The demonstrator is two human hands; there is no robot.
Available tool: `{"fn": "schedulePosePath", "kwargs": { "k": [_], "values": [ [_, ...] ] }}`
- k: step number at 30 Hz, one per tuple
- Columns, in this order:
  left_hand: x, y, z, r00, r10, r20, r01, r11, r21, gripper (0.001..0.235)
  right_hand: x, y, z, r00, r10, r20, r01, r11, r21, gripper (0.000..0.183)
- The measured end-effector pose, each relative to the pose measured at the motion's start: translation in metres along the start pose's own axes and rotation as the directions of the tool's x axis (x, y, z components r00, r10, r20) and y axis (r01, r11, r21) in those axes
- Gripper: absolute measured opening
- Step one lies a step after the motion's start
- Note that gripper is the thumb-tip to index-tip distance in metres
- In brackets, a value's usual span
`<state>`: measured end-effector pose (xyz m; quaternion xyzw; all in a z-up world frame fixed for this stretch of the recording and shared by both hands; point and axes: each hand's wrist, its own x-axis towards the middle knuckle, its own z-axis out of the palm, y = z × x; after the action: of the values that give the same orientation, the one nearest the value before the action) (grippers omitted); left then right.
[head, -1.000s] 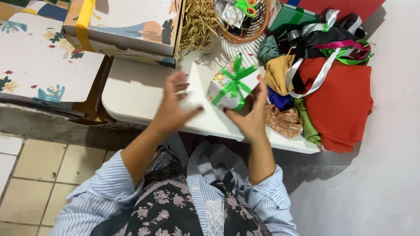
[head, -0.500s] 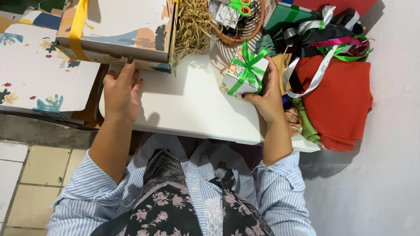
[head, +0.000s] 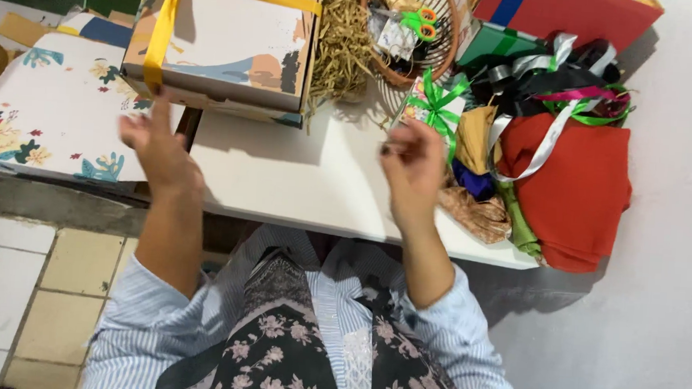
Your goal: Fold a small gift box closed, tie a green ribbon around it, and place it inside a larger decorated box
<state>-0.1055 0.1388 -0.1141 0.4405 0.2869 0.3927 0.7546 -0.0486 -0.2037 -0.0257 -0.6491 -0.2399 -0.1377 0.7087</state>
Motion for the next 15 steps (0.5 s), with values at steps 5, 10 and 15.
{"fn": "schedulePosePath", "kwargs": {
  "k": [5,10,15],
  "values": [
    [0.031,0.075,0.009,0.995,0.006,-0.098,0.010,0.986,0.164,0.116,0.037,-0.030,0.076,0.697,0.705,0.127,-0.709,0.705,-0.025,0.067],
    [0.082,0.082,0.012,0.975,-0.165,0.147,0.103,0.928,0.359,0.113,0.060,0.038,0.115,0.658,0.720,0.223,-0.748,0.659,0.080,0.081],
    [0.058,0.110,0.036,0.909,-0.391,0.146,0.201,0.716,0.669,0.070,0.065,0.021,0.133,0.587,0.804,0.093,-0.802,0.593,-0.071,0.066]
  ]
}}
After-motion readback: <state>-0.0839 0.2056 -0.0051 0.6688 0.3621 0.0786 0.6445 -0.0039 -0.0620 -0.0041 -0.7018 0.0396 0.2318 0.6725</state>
